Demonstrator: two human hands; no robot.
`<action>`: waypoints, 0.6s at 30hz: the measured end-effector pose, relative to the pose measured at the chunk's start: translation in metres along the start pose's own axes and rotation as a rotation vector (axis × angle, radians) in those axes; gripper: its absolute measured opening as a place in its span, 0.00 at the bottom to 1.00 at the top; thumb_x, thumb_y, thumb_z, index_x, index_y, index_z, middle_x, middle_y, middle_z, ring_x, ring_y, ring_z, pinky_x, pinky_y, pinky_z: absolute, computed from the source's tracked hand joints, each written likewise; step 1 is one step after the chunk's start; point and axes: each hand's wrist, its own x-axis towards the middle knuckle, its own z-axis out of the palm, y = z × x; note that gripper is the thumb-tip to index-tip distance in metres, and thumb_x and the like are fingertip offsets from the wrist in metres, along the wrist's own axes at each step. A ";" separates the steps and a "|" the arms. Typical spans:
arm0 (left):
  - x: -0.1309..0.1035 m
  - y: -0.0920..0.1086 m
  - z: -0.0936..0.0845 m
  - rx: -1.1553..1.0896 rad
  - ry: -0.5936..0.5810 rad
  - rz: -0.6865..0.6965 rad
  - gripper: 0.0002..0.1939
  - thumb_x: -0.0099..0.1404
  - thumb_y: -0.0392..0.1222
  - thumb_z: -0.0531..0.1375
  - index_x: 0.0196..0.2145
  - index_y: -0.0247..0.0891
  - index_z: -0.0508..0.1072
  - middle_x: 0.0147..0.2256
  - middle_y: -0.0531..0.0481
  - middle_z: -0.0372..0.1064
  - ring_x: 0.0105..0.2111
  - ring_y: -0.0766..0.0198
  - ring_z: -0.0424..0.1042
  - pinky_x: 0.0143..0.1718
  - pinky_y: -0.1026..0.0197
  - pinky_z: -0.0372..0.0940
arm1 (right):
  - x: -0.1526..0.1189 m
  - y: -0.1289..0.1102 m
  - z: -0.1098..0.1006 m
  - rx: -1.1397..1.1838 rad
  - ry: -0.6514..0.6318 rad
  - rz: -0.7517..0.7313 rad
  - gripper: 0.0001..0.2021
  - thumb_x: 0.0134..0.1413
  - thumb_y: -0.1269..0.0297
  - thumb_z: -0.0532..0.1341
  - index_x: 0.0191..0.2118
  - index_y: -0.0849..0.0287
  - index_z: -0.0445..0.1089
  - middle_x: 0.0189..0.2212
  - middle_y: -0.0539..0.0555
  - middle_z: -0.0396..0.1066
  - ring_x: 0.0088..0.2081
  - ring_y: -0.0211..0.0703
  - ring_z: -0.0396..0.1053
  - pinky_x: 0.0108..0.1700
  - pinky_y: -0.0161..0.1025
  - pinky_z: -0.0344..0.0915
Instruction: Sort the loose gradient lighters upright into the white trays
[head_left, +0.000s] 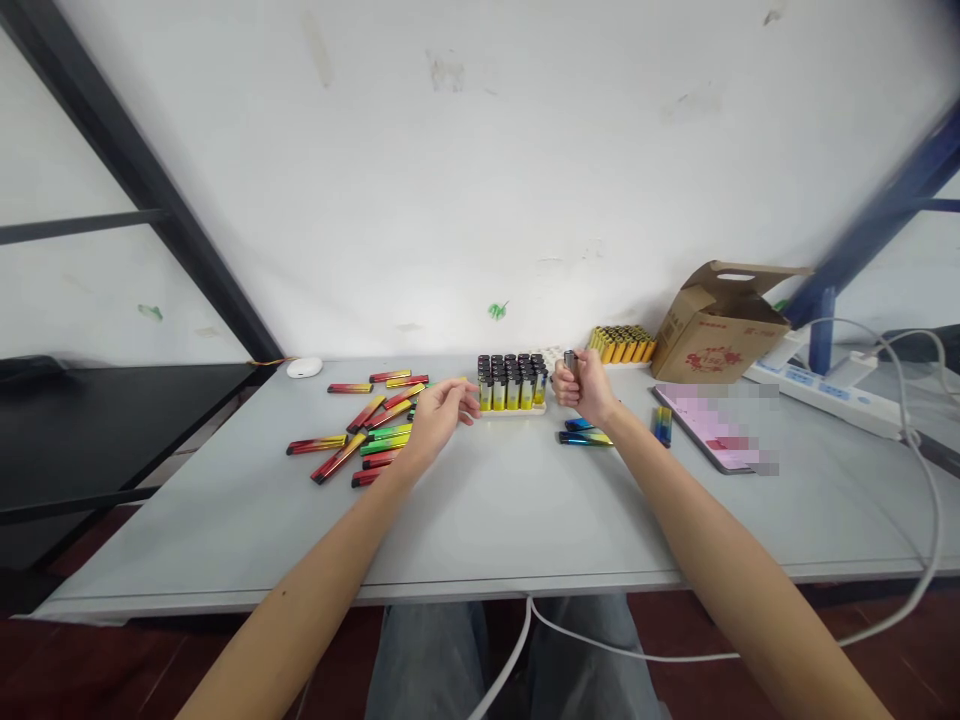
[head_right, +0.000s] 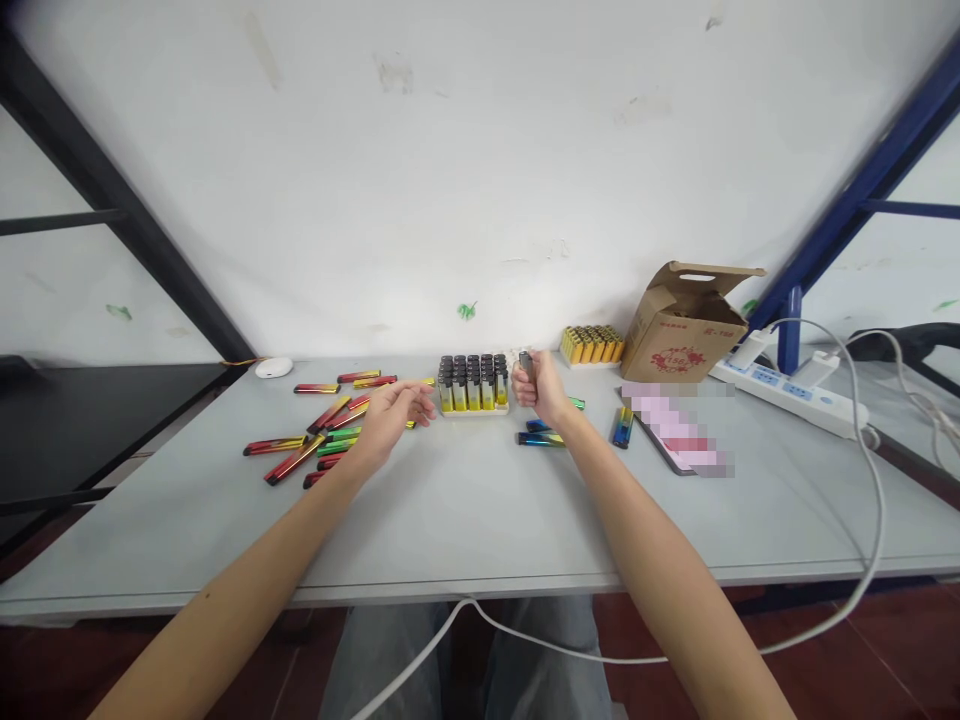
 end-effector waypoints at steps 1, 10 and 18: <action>0.000 0.000 0.000 -0.004 -0.002 -0.006 0.10 0.60 0.41 0.54 0.33 0.34 0.72 0.24 0.50 0.70 0.23 0.65 0.71 0.25 0.62 0.65 | 0.000 0.000 0.000 -0.001 0.000 0.000 0.22 0.56 0.44 0.48 0.19 0.54 0.46 0.14 0.42 0.38 0.16 0.31 0.33 0.16 0.30 0.37; 0.001 0.001 0.000 0.016 -0.003 -0.011 0.10 0.59 0.41 0.54 0.32 0.35 0.73 0.23 0.51 0.70 0.22 0.67 0.69 0.24 0.63 0.63 | -0.005 -0.004 0.001 0.093 -0.072 -0.056 0.20 0.51 0.43 0.50 0.28 0.56 0.59 0.17 0.44 0.49 0.16 0.32 0.42 0.17 0.30 0.43; -0.001 0.002 0.000 0.014 0.000 -0.018 0.10 0.59 0.42 0.55 0.32 0.34 0.73 0.23 0.51 0.70 0.21 0.67 0.68 0.25 0.63 0.63 | -0.007 -0.003 0.001 0.122 -0.091 -0.046 0.09 0.47 0.58 0.56 0.34 0.56 0.61 0.22 0.46 0.57 0.19 0.34 0.51 0.19 0.31 0.49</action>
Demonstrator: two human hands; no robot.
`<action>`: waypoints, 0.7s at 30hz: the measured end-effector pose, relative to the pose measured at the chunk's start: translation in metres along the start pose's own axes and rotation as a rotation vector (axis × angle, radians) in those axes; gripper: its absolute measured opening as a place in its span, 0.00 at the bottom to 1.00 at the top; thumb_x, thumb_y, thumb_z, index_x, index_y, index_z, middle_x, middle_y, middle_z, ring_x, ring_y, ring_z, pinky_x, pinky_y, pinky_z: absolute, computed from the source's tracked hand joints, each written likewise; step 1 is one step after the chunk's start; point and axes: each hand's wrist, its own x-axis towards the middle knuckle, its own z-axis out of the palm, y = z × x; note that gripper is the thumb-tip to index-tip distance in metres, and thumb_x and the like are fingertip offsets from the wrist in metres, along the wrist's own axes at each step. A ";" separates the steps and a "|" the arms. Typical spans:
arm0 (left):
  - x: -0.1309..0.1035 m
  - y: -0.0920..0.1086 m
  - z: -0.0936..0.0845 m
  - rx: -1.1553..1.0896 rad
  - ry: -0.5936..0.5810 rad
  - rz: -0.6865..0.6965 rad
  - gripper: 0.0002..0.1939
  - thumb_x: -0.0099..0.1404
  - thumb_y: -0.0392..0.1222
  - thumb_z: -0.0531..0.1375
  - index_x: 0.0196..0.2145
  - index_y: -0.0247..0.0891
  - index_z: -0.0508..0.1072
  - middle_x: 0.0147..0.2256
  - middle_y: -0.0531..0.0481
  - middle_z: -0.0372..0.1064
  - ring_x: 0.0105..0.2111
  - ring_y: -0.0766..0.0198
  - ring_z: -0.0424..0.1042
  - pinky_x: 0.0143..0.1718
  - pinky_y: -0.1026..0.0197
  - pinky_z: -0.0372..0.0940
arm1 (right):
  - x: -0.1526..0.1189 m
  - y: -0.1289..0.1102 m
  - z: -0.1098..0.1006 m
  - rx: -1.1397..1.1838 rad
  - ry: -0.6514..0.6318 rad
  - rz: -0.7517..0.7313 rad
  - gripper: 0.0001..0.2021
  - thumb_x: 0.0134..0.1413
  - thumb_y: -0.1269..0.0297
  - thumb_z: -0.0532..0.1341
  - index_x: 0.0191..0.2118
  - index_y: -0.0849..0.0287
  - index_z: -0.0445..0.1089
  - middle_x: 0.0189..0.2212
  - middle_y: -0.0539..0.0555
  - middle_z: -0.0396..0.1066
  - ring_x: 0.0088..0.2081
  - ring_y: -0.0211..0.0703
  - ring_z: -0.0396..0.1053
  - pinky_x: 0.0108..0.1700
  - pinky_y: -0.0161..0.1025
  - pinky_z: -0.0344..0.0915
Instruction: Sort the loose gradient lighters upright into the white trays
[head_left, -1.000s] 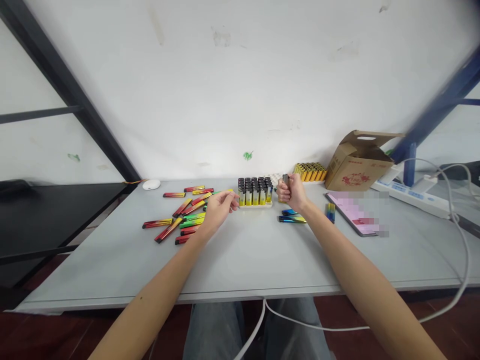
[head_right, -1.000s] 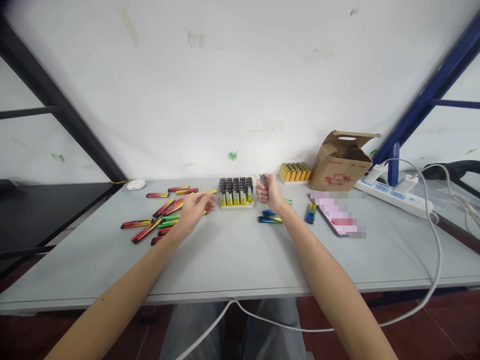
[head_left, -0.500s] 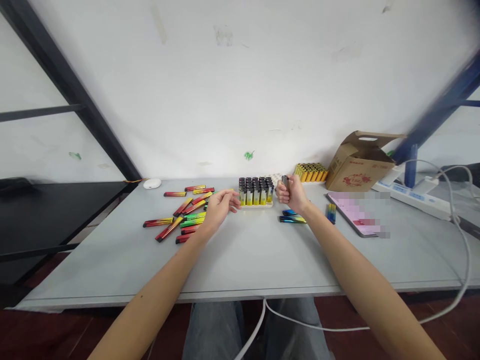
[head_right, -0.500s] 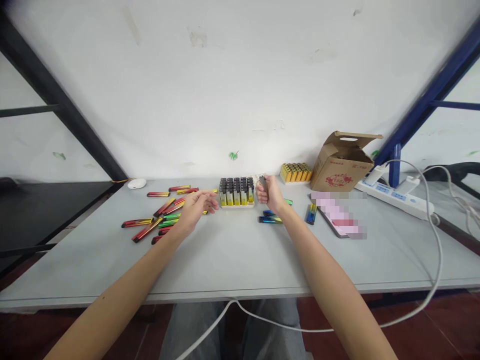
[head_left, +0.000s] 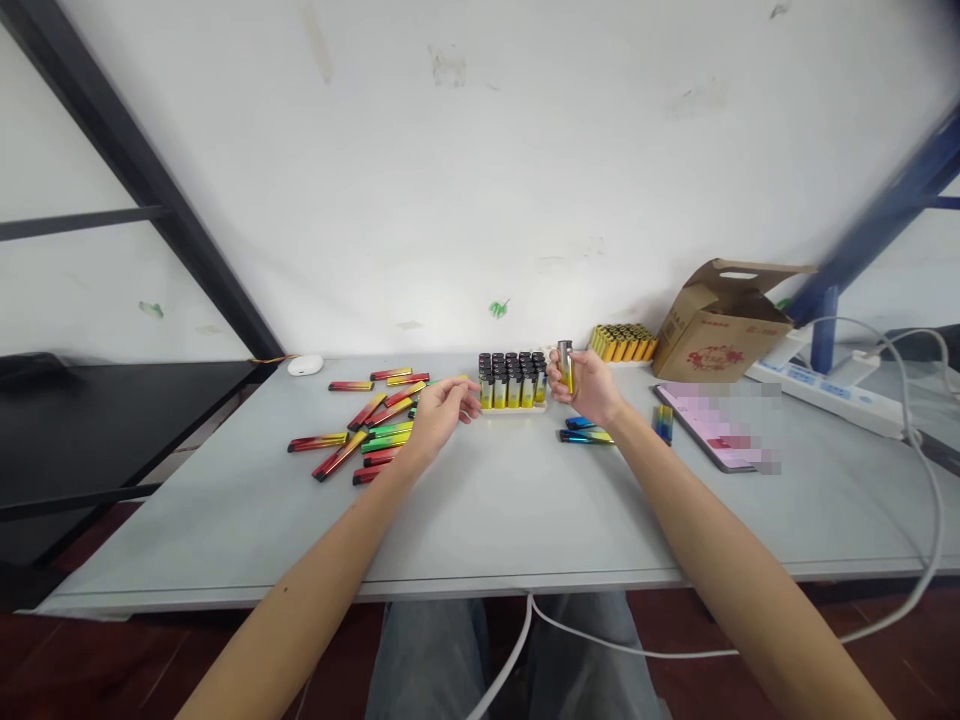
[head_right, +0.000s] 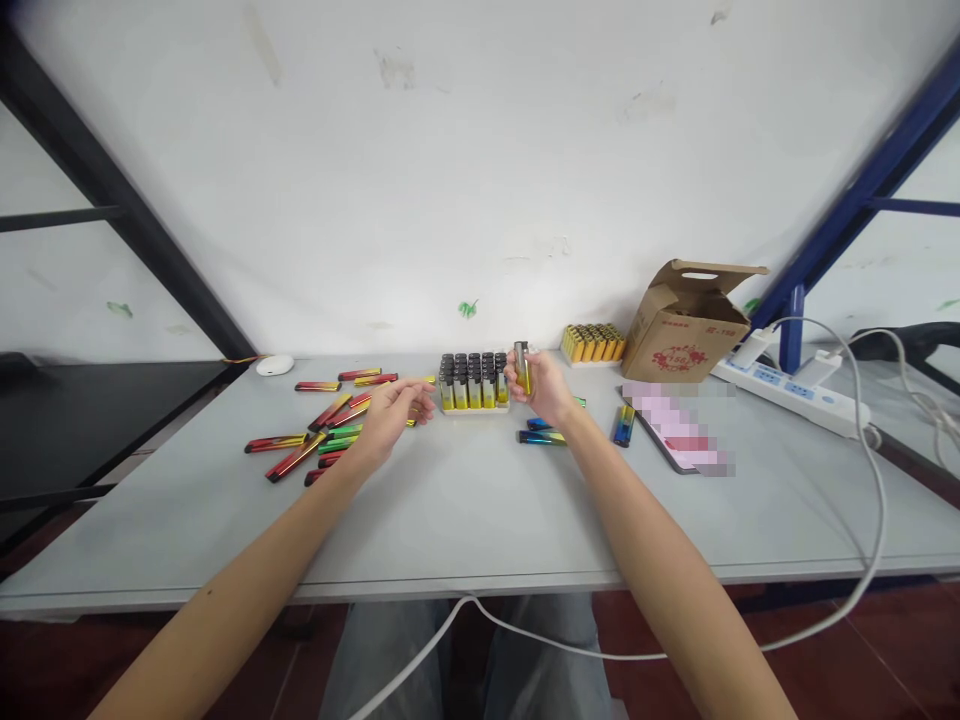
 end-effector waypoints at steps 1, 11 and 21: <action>0.000 0.000 0.000 -0.003 0.001 -0.001 0.10 0.59 0.42 0.55 0.32 0.34 0.73 0.23 0.51 0.69 0.21 0.68 0.68 0.25 0.63 0.63 | 0.000 0.000 0.000 -0.004 0.012 -0.008 0.09 0.47 0.58 0.57 0.34 0.56 0.61 0.22 0.46 0.57 0.19 0.33 0.52 0.19 0.31 0.49; 0.002 -0.005 0.001 0.009 -0.004 0.027 0.11 0.58 0.45 0.57 0.31 0.35 0.74 0.23 0.51 0.70 0.21 0.68 0.68 0.25 0.63 0.63 | -0.004 -0.007 -0.017 -0.453 0.141 -0.334 0.16 0.51 0.49 0.62 0.37 0.57 0.72 0.33 0.51 0.67 0.35 0.40 0.66 0.36 0.36 0.64; 0.001 -0.002 0.001 0.016 0.013 0.038 0.11 0.59 0.43 0.55 0.32 0.34 0.74 0.23 0.51 0.69 0.21 0.68 0.68 0.25 0.64 0.62 | -0.009 -0.004 -0.019 -0.743 0.052 -0.377 0.12 0.48 0.54 0.68 0.33 0.58 0.76 0.35 0.52 0.75 0.40 0.44 0.71 0.46 0.42 0.66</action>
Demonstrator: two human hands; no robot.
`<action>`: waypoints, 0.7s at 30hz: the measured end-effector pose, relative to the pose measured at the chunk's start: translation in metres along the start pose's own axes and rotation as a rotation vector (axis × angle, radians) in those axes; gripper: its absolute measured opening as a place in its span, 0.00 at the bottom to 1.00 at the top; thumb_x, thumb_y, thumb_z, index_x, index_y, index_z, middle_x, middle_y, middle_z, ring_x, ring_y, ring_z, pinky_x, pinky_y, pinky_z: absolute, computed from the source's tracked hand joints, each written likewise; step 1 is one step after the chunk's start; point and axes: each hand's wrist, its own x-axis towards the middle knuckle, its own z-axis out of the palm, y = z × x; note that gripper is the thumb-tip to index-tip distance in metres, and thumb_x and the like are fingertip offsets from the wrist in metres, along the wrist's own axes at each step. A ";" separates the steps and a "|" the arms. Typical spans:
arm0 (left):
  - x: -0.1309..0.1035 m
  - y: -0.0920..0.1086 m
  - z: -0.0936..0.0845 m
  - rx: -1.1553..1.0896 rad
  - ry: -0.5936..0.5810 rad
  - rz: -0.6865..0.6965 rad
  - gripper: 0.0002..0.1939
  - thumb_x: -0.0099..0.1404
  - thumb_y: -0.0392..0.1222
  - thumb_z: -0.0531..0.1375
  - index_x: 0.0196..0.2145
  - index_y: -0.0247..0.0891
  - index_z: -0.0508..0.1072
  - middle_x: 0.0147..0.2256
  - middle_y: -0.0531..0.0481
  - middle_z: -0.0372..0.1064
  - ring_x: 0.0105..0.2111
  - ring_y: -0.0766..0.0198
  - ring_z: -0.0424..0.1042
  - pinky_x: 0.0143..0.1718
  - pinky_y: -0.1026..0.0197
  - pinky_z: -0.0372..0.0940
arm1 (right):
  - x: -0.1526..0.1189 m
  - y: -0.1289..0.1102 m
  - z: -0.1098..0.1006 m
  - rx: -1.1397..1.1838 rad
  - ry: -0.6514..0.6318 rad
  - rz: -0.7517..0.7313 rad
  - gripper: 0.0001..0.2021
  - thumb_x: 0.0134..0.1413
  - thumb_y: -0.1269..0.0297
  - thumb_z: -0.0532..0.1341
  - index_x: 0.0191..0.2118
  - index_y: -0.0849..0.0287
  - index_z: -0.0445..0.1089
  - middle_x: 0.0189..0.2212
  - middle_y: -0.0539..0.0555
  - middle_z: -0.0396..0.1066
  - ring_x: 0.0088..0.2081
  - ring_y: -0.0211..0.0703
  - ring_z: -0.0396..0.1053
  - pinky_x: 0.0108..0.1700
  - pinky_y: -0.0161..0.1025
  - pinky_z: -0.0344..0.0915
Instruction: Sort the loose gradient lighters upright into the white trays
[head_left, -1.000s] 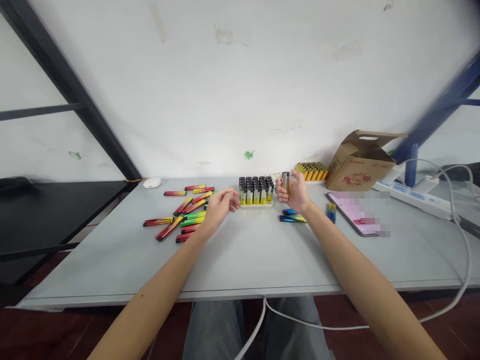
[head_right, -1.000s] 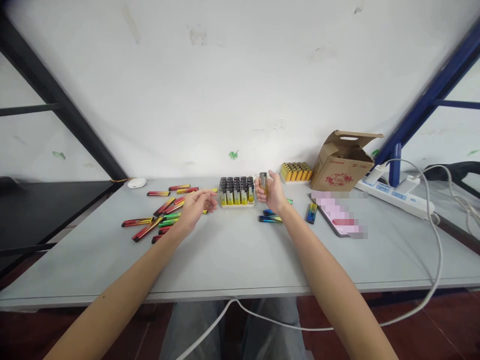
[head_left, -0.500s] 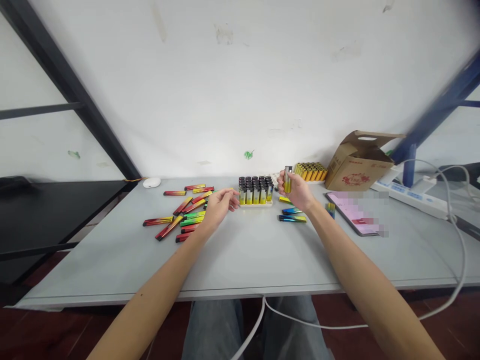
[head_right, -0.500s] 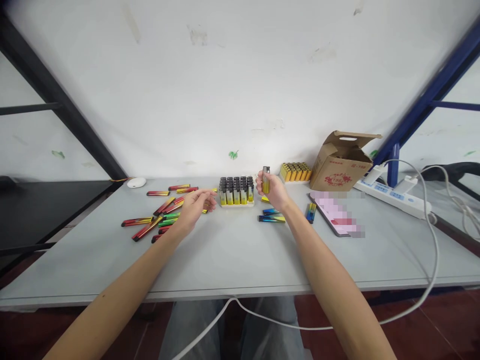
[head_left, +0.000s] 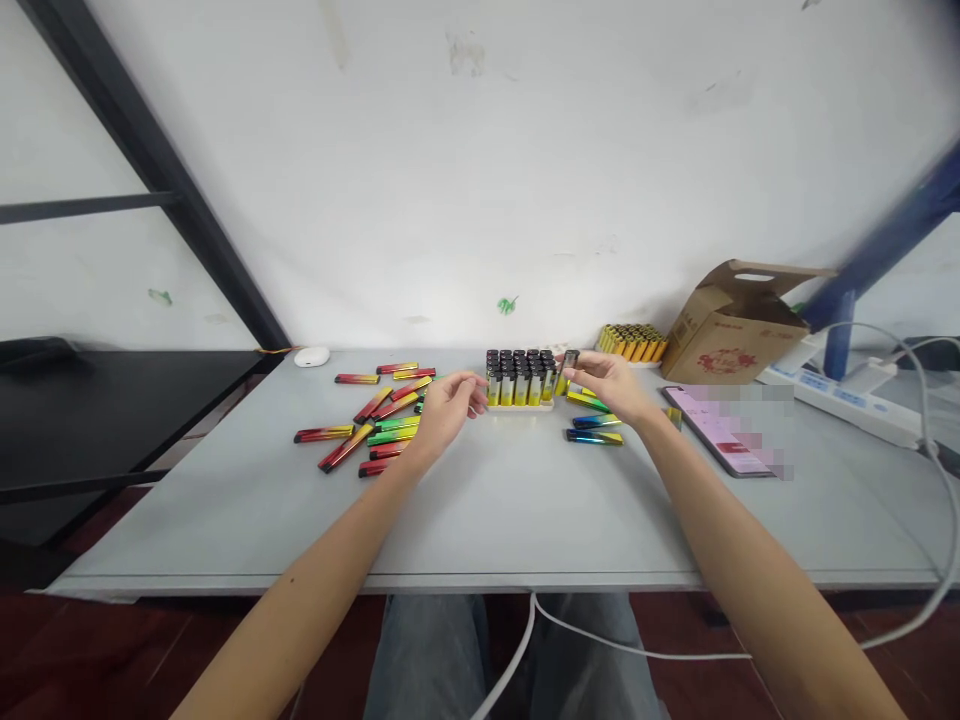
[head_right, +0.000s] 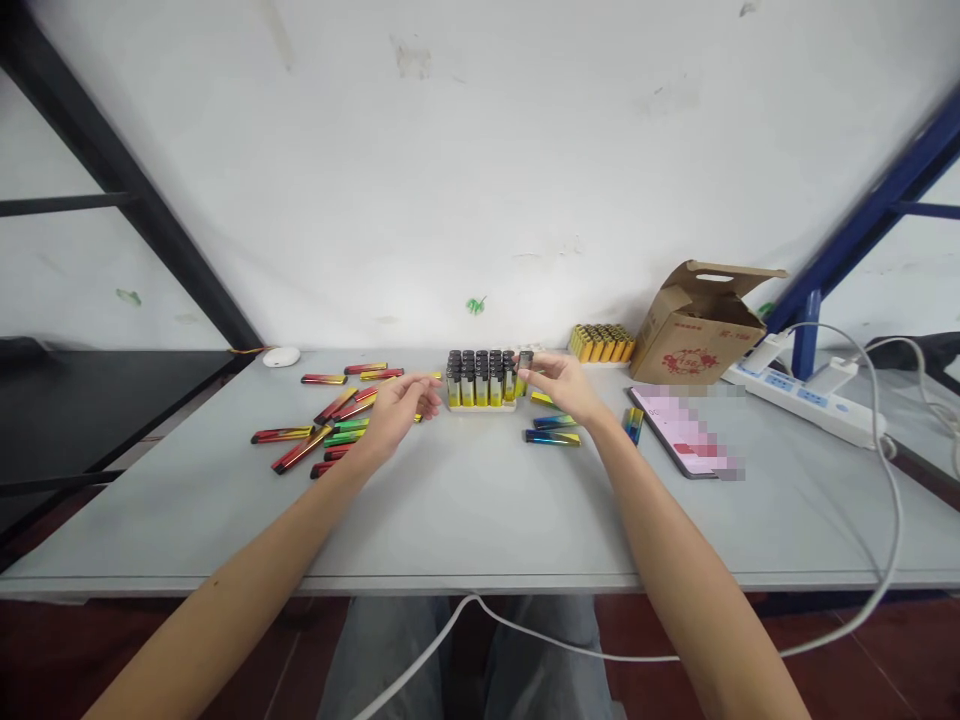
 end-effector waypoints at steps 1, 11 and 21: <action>0.000 0.000 0.000 0.000 0.000 0.000 0.11 0.59 0.44 0.55 0.31 0.35 0.74 0.23 0.51 0.69 0.21 0.68 0.68 0.25 0.64 0.62 | 0.000 0.004 0.000 -0.002 -0.001 0.006 0.13 0.46 0.54 0.68 0.32 0.58 0.76 0.35 0.52 0.75 0.38 0.43 0.71 0.44 0.41 0.67; -0.003 0.002 0.002 0.027 -0.011 -0.012 0.10 0.60 0.43 0.55 0.31 0.36 0.74 0.22 0.52 0.69 0.21 0.68 0.67 0.25 0.64 0.61 | -0.002 0.011 0.003 -0.193 -0.073 0.023 0.11 0.42 0.58 0.69 0.31 0.61 0.77 0.27 0.51 0.74 0.27 0.39 0.67 0.31 0.37 0.66; -0.002 0.001 0.002 0.047 0.002 -0.005 0.10 0.60 0.42 0.55 0.31 0.35 0.74 0.22 0.51 0.69 0.21 0.68 0.67 0.25 0.64 0.62 | -0.003 0.019 0.006 -0.341 0.056 -0.066 0.22 0.43 0.56 0.70 0.43 0.56 0.66 0.29 0.49 0.70 0.27 0.39 0.67 0.32 0.38 0.66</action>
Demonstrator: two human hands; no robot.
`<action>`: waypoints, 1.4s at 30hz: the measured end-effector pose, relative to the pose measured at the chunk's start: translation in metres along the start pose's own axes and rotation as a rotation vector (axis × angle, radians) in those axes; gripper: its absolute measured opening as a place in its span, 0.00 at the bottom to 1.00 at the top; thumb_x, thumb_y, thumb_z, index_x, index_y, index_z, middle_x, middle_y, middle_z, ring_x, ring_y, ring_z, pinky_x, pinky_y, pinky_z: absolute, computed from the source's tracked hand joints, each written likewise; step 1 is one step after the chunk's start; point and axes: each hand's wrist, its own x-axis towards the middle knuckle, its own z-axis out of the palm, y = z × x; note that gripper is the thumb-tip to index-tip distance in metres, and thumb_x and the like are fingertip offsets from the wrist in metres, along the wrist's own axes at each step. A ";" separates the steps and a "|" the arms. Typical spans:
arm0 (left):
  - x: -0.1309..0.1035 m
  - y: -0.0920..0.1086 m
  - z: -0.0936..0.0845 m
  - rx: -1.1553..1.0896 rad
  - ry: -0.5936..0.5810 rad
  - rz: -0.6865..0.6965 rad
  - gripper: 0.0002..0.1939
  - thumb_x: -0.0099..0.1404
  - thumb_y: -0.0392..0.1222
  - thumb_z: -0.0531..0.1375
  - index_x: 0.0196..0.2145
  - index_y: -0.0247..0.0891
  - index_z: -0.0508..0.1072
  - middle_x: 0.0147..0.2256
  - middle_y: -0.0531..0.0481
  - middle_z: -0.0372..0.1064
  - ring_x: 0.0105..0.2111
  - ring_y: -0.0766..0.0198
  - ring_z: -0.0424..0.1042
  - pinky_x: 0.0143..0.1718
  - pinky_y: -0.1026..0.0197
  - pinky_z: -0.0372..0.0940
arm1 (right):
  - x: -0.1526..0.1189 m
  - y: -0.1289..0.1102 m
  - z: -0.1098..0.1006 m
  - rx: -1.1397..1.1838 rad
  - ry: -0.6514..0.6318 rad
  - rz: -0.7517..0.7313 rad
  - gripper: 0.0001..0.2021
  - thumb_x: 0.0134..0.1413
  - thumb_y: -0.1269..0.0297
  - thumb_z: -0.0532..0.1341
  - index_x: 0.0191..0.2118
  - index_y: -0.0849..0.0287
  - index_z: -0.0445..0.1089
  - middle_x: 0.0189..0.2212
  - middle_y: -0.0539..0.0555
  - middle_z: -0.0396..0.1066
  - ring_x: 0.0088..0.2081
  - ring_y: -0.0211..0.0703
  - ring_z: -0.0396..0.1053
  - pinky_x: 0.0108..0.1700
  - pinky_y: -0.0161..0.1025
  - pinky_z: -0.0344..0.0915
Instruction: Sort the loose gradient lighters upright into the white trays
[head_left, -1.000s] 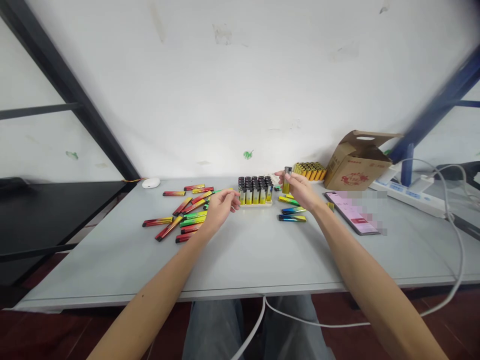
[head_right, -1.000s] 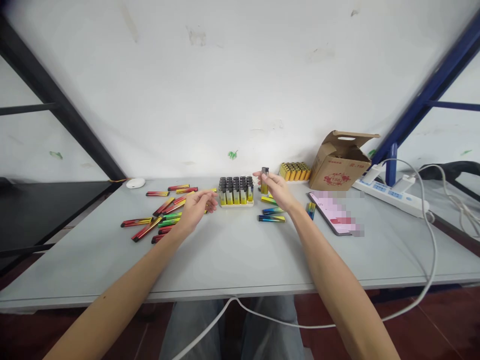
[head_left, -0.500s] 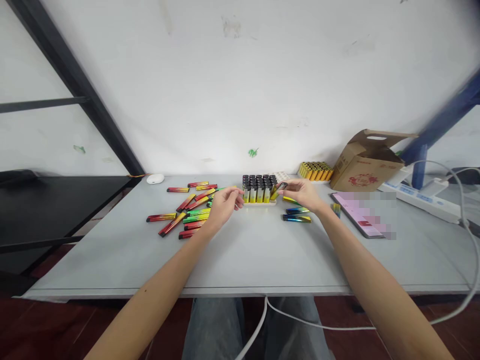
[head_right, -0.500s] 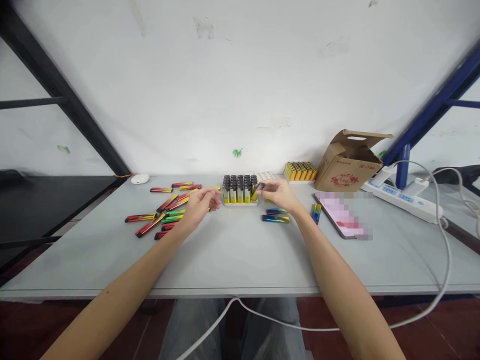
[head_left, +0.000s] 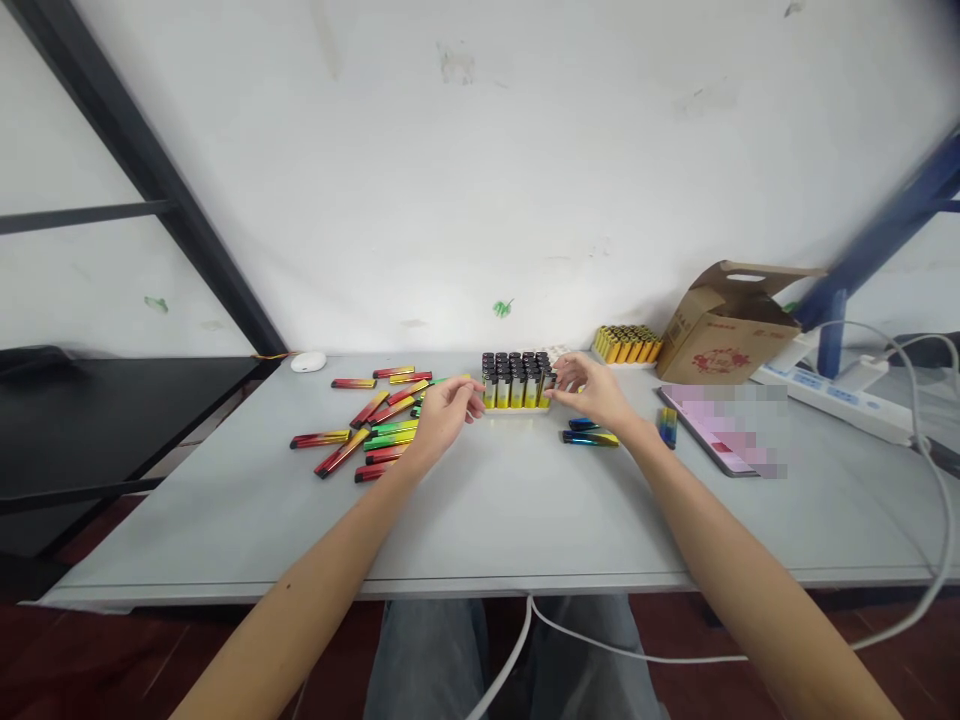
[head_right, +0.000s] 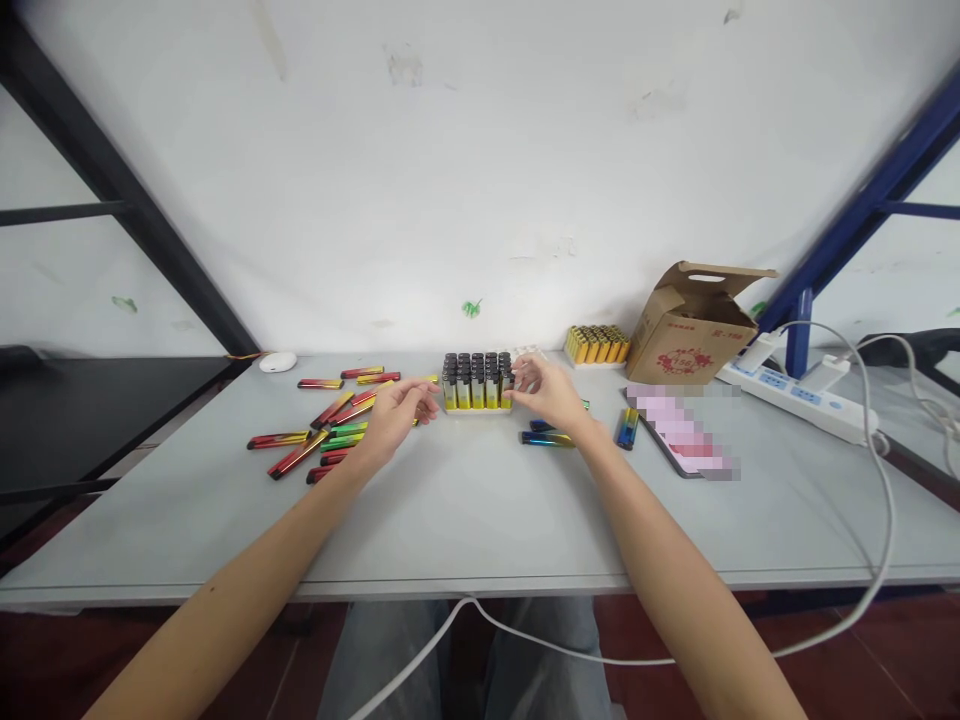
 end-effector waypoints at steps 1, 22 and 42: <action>0.000 0.000 0.000 -0.002 0.000 0.001 0.10 0.59 0.42 0.55 0.31 0.35 0.74 0.22 0.51 0.69 0.22 0.68 0.67 0.25 0.64 0.62 | 0.000 0.001 0.000 -0.040 0.026 -0.026 0.22 0.42 0.55 0.70 0.43 0.56 0.66 0.30 0.50 0.69 0.28 0.39 0.66 0.31 0.38 0.66; 0.000 -0.028 -0.004 0.684 0.012 0.434 0.23 0.63 0.41 0.56 0.56 0.39 0.60 0.56 0.39 0.58 0.56 0.51 0.62 0.56 0.49 0.59 | -0.005 0.005 0.001 -0.336 -0.155 -0.128 0.32 0.64 0.46 0.48 0.69 0.50 0.45 0.68 0.54 0.48 0.69 0.52 0.45 0.68 0.56 0.44; 0.001 -0.032 -0.003 0.871 0.056 0.413 0.17 0.64 0.41 0.55 0.51 0.38 0.67 0.52 0.41 0.65 0.54 0.52 0.63 0.57 0.49 0.59 | 0.000 -0.001 0.019 -0.220 -0.026 -0.002 0.32 0.66 0.46 0.41 0.66 0.60 0.56 0.65 0.56 0.55 0.67 0.47 0.51 0.69 0.49 0.44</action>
